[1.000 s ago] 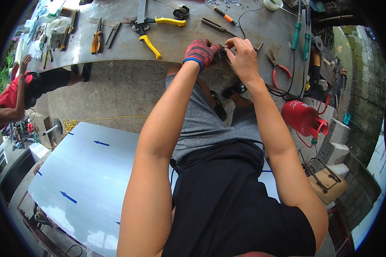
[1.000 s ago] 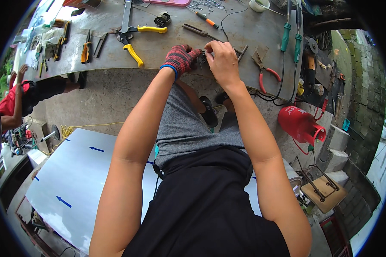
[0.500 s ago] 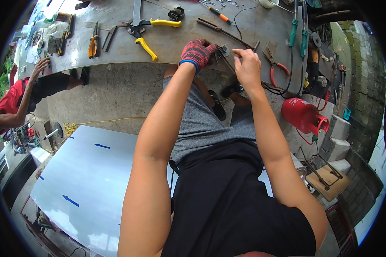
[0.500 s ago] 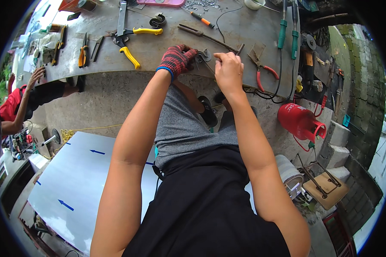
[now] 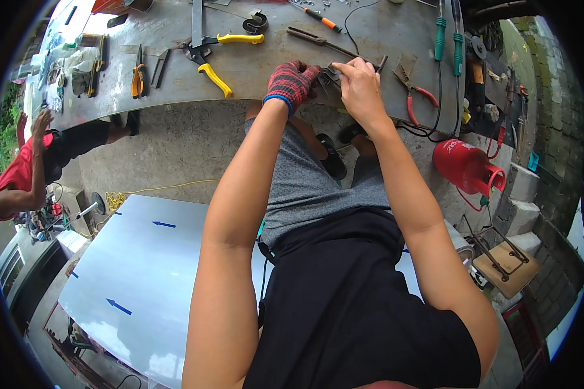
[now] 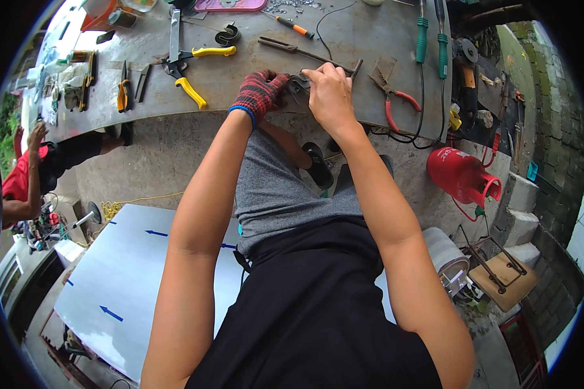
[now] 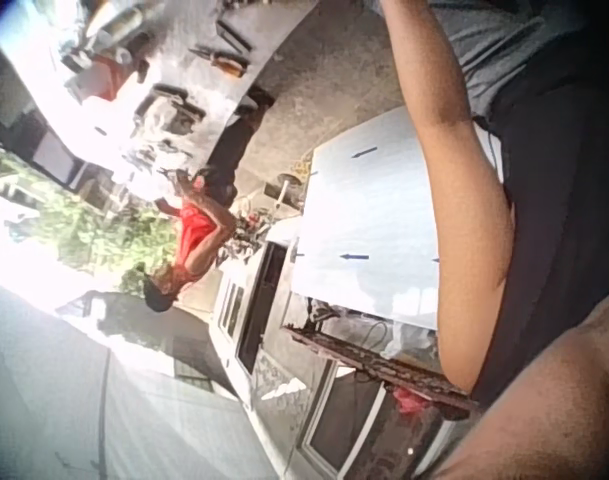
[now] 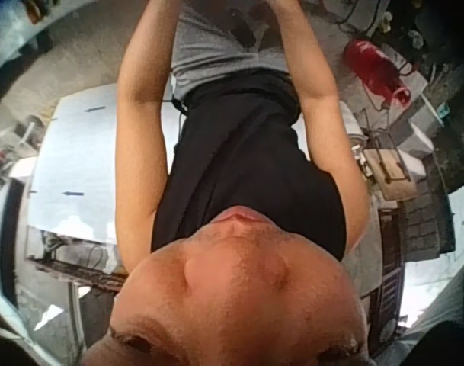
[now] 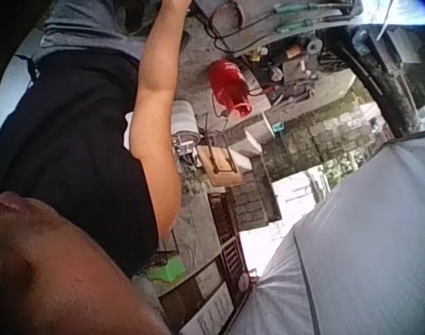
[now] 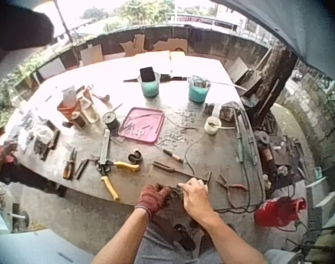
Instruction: The person assembles small metal components on a workbench, using a metal rod to tap and adjust the fit of a cylindrical piece. They repeatedly pick up, align, and tap the parts, occasionally using pliers to hold the assembly steady. The process involves iterative adjustments and checking the alignment of the metal pieces.
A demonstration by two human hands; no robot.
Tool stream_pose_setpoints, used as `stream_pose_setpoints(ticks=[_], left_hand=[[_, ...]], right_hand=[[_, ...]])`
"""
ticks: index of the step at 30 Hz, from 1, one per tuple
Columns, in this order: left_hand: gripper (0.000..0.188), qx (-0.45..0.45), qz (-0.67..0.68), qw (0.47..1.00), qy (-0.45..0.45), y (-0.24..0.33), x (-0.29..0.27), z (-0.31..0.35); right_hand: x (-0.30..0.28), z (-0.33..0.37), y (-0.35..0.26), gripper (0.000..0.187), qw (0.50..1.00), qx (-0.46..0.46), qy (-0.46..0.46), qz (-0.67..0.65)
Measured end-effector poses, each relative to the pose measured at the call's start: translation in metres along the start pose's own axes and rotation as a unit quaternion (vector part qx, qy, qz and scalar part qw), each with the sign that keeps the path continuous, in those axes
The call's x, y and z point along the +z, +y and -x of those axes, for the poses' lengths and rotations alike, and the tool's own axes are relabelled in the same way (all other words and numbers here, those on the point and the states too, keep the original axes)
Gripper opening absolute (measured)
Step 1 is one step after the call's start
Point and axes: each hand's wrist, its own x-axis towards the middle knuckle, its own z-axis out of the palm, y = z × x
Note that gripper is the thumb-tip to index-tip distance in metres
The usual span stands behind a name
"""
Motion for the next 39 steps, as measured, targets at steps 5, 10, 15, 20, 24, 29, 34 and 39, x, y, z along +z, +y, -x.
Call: stream_pose_setpoints(ticks=[5, 10, 15, 20, 24, 29, 34, 39], left_hand=[[0.044, 0.008, 0.014, 1.0, 0.015, -0.009, 0.006, -0.002], [0.045, 0.007, 0.005, 1.0, 0.013, -0.007, 0.005, -0.001], [0.039, 0.008, 0.009, 1.0, 0.024, -0.005, 0.006, 0.003], [0.04, 0.013, -0.006, 0.999, 0.032, -0.004, 0.006, 0.004], [0.043, 0.019, -0.035, 0.999, 0.031, -0.011, 0.006, -0.005], [0.047, 0.016, -0.028, 0.999, 0.026, -0.02, 0.006, -0.016], [0.048, 0.013, -0.011, 1.0, 0.012, -0.016, 0.005, -0.013], [0.044, -0.01, 0.042, 0.999, 0.027, -0.013, 0.009, -0.006]], right_hand=[[-0.006, -0.005, 0.003, 0.027, 0.999, -0.033, -0.005, 0.0], [-0.013, -0.004, -0.007, 0.03, 0.998, -0.054, 0.028, -0.033], [-0.003, -0.01, -0.009, 0.035, 0.993, -0.095, 0.059, -0.038], [0.002, -0.014, -0.008, 0.038, 0.993, -0.107, 0.051, -0.028], [0.004, -0.015, -0.009, 0.036, 0.992, -0.111, 0.053, -0.026], [0.003, -0.015, -0.01, 0.035, 0.992, -0.108, 0.06, -0.03], [0.001, -0.015, -0.008, 0.033, 0.994, -0.073, 0.059, -0.054], [-0.03, -0.021, -0.006, 0.025, 0.987, 0.003, 0.134, -0.083]])
